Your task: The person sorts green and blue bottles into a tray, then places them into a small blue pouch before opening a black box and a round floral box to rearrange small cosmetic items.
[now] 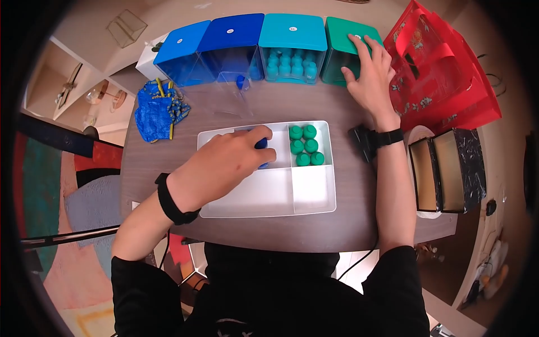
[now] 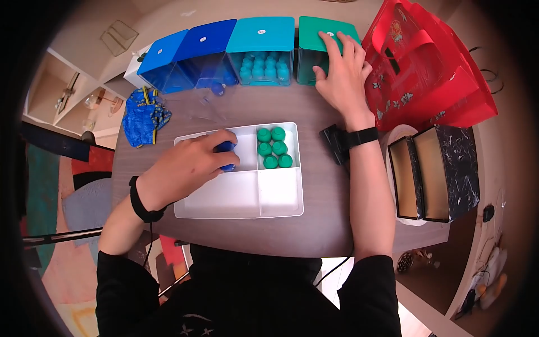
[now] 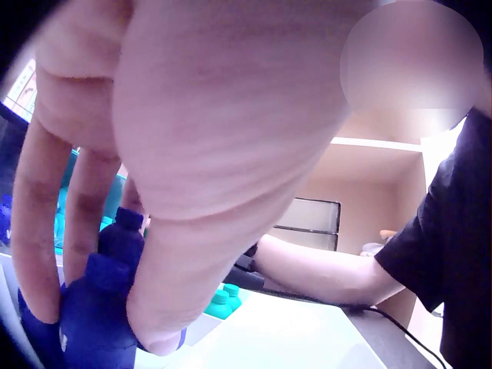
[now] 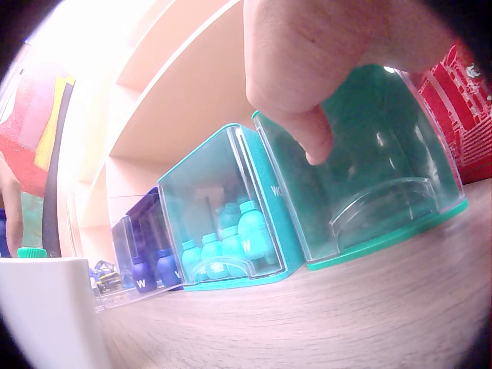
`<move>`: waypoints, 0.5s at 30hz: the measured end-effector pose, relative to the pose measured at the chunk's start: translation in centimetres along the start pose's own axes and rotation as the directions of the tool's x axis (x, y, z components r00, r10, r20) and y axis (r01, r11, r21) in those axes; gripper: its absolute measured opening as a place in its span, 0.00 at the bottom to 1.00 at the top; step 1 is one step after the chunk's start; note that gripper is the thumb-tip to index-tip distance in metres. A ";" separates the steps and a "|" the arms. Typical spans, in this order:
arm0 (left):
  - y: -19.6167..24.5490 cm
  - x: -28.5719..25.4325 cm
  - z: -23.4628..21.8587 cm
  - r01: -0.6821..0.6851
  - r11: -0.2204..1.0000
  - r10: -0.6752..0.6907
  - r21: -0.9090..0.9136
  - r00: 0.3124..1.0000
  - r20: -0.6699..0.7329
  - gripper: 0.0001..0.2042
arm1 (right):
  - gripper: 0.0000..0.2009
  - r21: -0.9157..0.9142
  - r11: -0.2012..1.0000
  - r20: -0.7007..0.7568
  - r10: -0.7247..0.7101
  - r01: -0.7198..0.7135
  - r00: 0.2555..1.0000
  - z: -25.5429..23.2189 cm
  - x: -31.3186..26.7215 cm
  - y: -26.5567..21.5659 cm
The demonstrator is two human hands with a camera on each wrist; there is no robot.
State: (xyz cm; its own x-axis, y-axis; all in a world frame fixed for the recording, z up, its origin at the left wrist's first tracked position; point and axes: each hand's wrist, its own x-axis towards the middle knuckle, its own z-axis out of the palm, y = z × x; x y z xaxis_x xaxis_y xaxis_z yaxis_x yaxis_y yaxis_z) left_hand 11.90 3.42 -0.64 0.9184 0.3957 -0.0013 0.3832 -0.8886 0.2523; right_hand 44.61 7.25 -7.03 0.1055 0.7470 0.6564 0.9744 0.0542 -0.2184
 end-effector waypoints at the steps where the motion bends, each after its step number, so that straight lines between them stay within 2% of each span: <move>1: 0.1 0.1 0.0 0.022 1.000 -0.022 0.011 1.000 0.019 0.10 | 0.35 -0.001 1.000 0.000 0.004 -0.004 1.000 0.0 0.0 0.0; 3: 0.1 0.1 0.3 0.041 0.999 -0.042 0.017 0.998 0.044 0.10 | 0.35 0.001 1.000 -0.003 -0.002 0.002 1.000 0.0 0.0 -0.1; 5: 0.0 0.1 0.7 -0.018 0.999 0.019 0.043 1.000 -0.019 0.10 | 0.35 -0.003 1.000 0.000 -0.007 0.007 1.000 0.0 -0.2 0.0; 12: -0.1 0.3 0.7 -0.074 0.997 0.074 0.020 0.997 -0.007 0.10 | 0.35 -0.006 1.000 0.002 -0.003 0.003 1.000 -0.1 0.1 -0.2; 15: 0.0 0.3 1.1 -0.097 0.995 0.098 0.009 0.994 -0.042 0.10 | 0.35 -0.009 1.000 -0.006 -0.009 0.009 1.000 0.1 -0.1 0.0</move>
State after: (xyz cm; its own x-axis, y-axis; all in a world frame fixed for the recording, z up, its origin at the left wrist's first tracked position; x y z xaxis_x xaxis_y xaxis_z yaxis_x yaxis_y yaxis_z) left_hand 12.27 3.33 -1.72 0.9464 0.3165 0.0641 0.2929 -0.9248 0.2427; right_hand 44.58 7.20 -7.19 0.0976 0.7426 0.6626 0.9770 0.0554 -0.2061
